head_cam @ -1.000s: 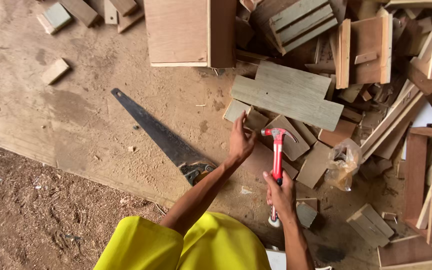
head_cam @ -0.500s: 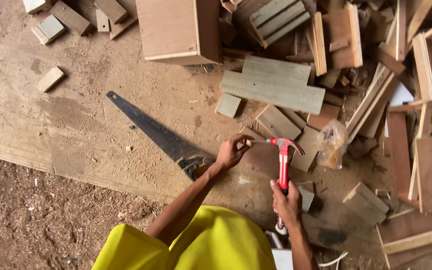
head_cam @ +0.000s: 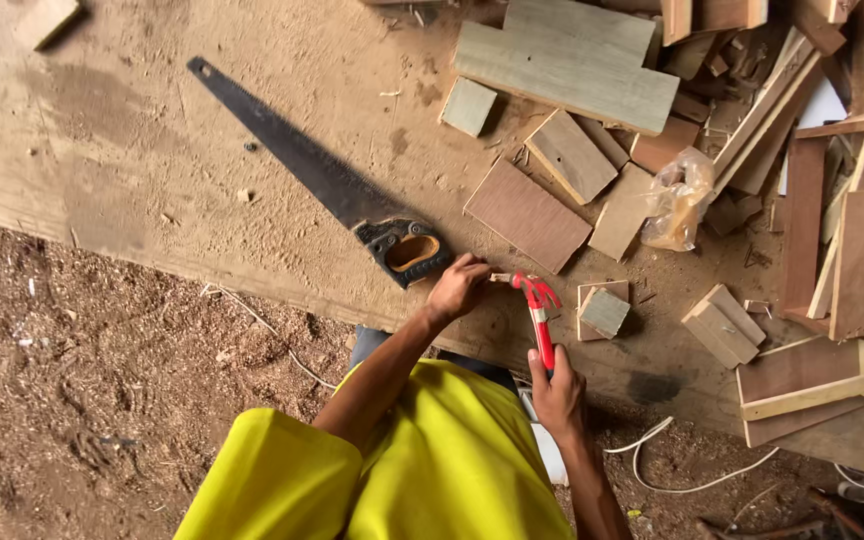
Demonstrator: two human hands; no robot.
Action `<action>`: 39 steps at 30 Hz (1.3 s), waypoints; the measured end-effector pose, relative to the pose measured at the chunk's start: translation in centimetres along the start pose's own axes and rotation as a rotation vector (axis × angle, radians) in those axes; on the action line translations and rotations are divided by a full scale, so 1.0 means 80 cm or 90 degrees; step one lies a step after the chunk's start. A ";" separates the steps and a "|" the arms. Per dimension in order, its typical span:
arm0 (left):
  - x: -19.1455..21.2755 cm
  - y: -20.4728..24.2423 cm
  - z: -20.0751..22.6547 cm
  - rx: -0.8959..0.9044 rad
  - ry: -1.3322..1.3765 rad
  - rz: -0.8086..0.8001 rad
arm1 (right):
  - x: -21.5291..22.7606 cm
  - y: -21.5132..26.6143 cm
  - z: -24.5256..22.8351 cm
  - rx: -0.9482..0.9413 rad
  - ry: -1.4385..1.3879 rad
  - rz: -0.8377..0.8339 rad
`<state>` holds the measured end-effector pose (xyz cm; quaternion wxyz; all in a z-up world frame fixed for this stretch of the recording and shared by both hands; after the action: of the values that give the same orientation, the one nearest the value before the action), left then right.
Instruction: The person repeatedly hammers a small wooden block on a workbench using a red claw hammer. The person holds the block with the left hand and strikes it with the right hand, occasionally repositioning the block. A hand saw and various wood scraps are visible on the bench.
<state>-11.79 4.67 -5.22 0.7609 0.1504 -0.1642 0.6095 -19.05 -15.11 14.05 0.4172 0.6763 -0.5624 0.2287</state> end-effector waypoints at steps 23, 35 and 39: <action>-0.009 0.001 -0.005 -0.031 0.016 0.040 | -0.028 -0.020 -0.020 0.023 0.128 -0.033; -0.004 -0.013 -0.012 -0.076 0.021 0.058 | -0.022 -0.029 -0.027 0.033 0.100 -0.002; -0.009 0.002 -0.010 -0.082 0.023 0.058 | -0.022 -0.022 -0.028 0.040 0.095 0.033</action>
<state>-12.06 4.41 -6.26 0.7433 0.0828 -0.1959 0.6343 -17.50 -12.26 13.37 0.4304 0.6557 -0.5395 0.3063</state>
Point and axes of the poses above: each hand's wrist, its own y-axis away from the middle knuckle, its own x-axis out of the back of the hand, z = x × y, the point moved 1 cm from there along -y, towards the middle knuckle, and after that the axes turned 4 degrees about x, right-handed, at the moved point
